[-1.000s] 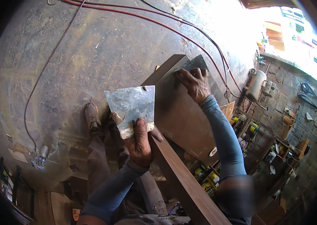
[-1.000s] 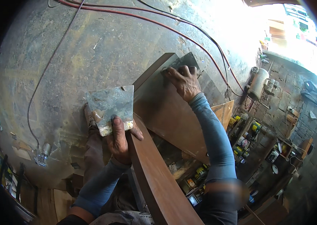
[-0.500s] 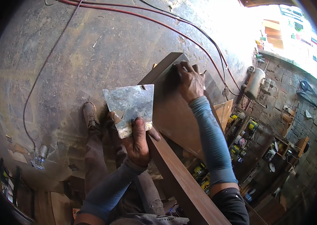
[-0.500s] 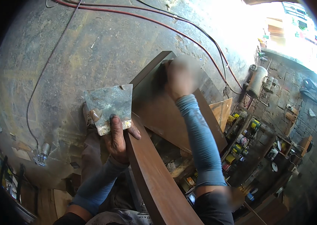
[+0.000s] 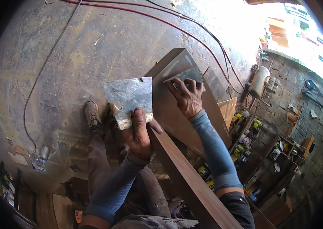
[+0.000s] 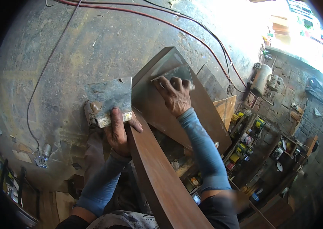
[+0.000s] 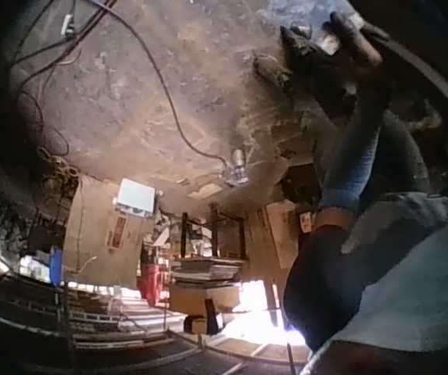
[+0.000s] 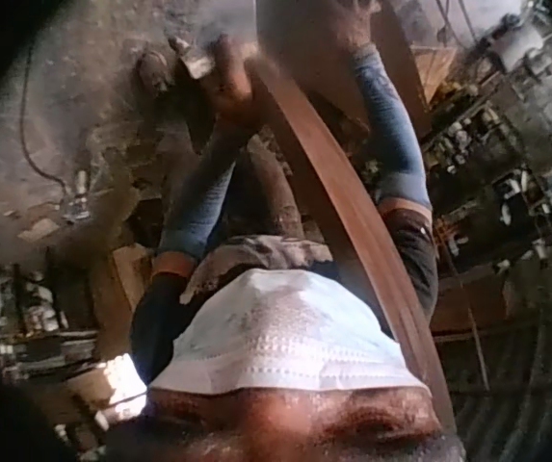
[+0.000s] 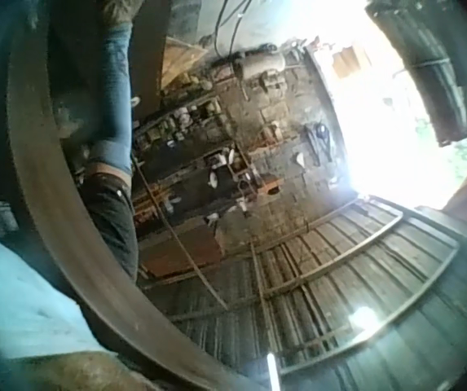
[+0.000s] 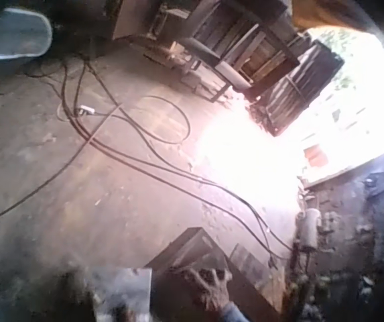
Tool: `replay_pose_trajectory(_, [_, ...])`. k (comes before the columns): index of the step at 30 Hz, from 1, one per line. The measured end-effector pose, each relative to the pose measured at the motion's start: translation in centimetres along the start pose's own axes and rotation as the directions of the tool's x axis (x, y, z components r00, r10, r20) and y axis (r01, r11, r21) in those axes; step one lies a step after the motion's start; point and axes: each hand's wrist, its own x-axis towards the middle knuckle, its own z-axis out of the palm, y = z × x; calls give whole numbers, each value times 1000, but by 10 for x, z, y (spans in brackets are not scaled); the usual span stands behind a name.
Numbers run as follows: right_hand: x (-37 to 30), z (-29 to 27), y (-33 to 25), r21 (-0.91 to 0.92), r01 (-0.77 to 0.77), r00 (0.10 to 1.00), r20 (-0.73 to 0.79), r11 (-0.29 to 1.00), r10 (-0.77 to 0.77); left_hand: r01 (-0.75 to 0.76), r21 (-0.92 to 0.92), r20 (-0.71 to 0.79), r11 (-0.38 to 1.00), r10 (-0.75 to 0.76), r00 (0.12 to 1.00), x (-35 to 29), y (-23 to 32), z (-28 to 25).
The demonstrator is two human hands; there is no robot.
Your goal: The person sands a large, dark brown wooden board using a sanding block. They work on the edges and flat surfaces of the board, which is positioned on a workbench in a cluttered workshop. The person adjusts their grip and the board's orientation to reach different areas.
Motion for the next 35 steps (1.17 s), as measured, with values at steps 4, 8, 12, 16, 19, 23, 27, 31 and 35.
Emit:
replay_pose_trajectory(4, [5,16,24,-39,217,976,-19,975,-218,-47,30,20,998,46,999,0,1,1])
replay_pose_trajectory(8, [14,28,28,1,275,961,-12,962,-275,-72,27,0,997,72,997,0,8,8])
replay_pose_trajectory(12, [10,19,32,-9,277,959,62,961,-276,-39,32,-23,999,40,999,-2,10,8])
replay_pose_trajectory(16, [19,27,32,19,170,985,22,985,-170,-54,-2,-7,999,54,999,-2,6,9])
replay_pose_trajectory(19, [18,9,25,3,144,986,82,990,-144,-37,-36,-23,999,36,999,1,3,6])
replay_pose_trajectory(23, [22,4,2,-2,-302,952,47,953,302,-35,-15,-13,999,35,999,-2,-2,2])
replay_pose_trajectory(27, [30,-4,-45,76,-401,894,251,913,371,-38,16,-8,999,38,999,-3,3,5])
replay_pose_trajectory(31, [17,1,-68,52,-304,946,133,951,295,-31,-40,-37,999,30,999,-5,0,6])
replay_pose_trajectory(35, [-2,-11,-69,161,-316,943,163,935,291,-68,-50,-1,996,68,998,-2,-2,3])
